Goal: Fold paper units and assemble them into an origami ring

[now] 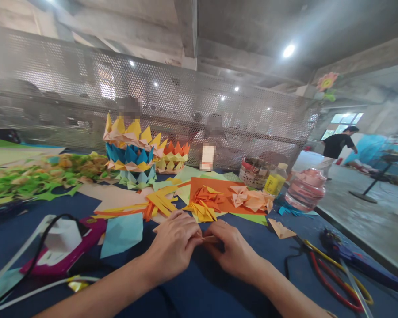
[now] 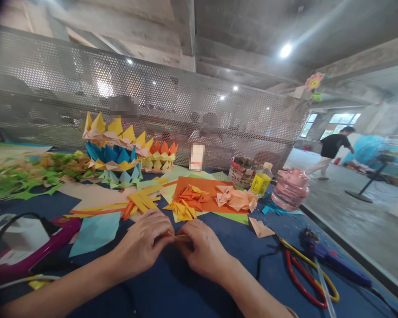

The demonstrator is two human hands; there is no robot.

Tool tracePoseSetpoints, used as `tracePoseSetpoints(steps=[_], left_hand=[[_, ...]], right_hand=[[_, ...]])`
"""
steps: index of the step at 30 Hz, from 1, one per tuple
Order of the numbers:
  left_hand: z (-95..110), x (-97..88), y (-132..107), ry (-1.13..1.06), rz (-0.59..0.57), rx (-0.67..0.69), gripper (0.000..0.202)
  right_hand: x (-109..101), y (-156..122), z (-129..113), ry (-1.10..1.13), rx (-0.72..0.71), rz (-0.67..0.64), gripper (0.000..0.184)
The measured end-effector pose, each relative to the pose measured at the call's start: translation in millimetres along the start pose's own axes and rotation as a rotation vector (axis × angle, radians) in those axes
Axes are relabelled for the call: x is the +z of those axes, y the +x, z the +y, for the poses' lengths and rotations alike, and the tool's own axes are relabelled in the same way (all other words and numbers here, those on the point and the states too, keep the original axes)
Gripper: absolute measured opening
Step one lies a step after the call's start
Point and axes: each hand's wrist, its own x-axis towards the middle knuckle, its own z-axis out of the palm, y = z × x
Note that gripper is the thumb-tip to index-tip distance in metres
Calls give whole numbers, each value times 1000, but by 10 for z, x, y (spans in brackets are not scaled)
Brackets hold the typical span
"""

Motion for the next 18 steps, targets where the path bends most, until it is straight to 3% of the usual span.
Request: tracePoseSetpoints(steps=[8,18], left_hand=[[-33,39,-25,-9,-55,-35,14],[-18,-1,-23,47,-22,-15,12]], right_hand=[[28,3,26,-35,-26,37,6],[9,5,-4,-12,-32,24,6]])
